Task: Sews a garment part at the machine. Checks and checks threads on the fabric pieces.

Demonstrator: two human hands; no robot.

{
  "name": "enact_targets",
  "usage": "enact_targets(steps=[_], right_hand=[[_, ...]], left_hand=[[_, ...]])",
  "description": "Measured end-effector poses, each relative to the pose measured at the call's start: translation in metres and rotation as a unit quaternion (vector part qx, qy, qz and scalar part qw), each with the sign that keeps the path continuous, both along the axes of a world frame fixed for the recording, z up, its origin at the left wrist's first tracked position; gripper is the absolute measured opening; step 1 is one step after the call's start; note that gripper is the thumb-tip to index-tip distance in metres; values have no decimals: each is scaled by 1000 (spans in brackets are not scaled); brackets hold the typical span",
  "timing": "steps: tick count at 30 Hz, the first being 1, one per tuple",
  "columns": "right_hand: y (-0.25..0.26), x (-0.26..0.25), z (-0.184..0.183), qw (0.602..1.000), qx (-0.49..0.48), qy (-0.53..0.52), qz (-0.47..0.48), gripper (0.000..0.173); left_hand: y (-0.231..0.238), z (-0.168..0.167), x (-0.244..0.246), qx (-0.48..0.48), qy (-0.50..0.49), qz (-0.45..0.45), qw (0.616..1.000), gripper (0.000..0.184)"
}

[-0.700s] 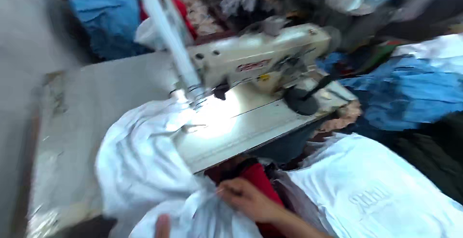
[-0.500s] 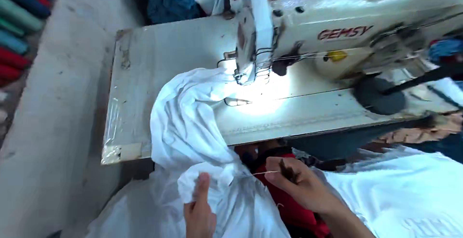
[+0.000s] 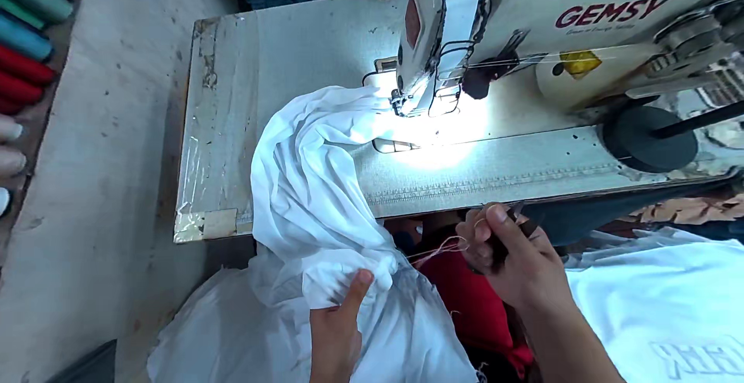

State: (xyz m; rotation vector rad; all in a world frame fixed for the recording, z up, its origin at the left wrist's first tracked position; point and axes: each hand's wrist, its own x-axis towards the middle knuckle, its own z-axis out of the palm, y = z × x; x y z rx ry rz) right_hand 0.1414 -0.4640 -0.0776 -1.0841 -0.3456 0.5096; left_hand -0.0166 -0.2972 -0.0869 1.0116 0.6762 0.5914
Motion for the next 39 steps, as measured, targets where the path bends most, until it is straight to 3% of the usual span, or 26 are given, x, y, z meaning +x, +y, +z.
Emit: enact_targets(steps=[3, 6, 8, 12, 16, 27, 34, 39], right_hand=[[-4, -7, 3, 957, -208, -200, 16, 19], [2, -28, 5, 878, -338, -336, 38, 43], [6, -42, 6, 852, -355, -381, 53, 52], [13, -57, 1, 819, -342, -461, 18, 35], [17, -60, -1, 795, -358, -489, -20, 33], [20, -63, 0, 768, -379, -513, -50, 30], [18, -63, -1, 818, -291, -490, -81, 31], [16, -60, -3, 808, -315, -495, -59, 31]], left_hand=[[-2, 2, 2, -51, 16, 9, 999, 29], [-3, 3, 3, -89, 26, 11, 996, 32], [-4, 7, 4, -109, 34, 17, 993, 34], [-7, 7, 6, -127, 35, 20, 991, 41], [-8, 8, 7, -146, 34, 17, 989, 37], [-11, 9, 6, -151, 24, 22, 988, 36], [-10, 8, 8, -150, 26, 33, 988, 33], [-11, 7, 7, -155, 20, 28, 987, 33]])
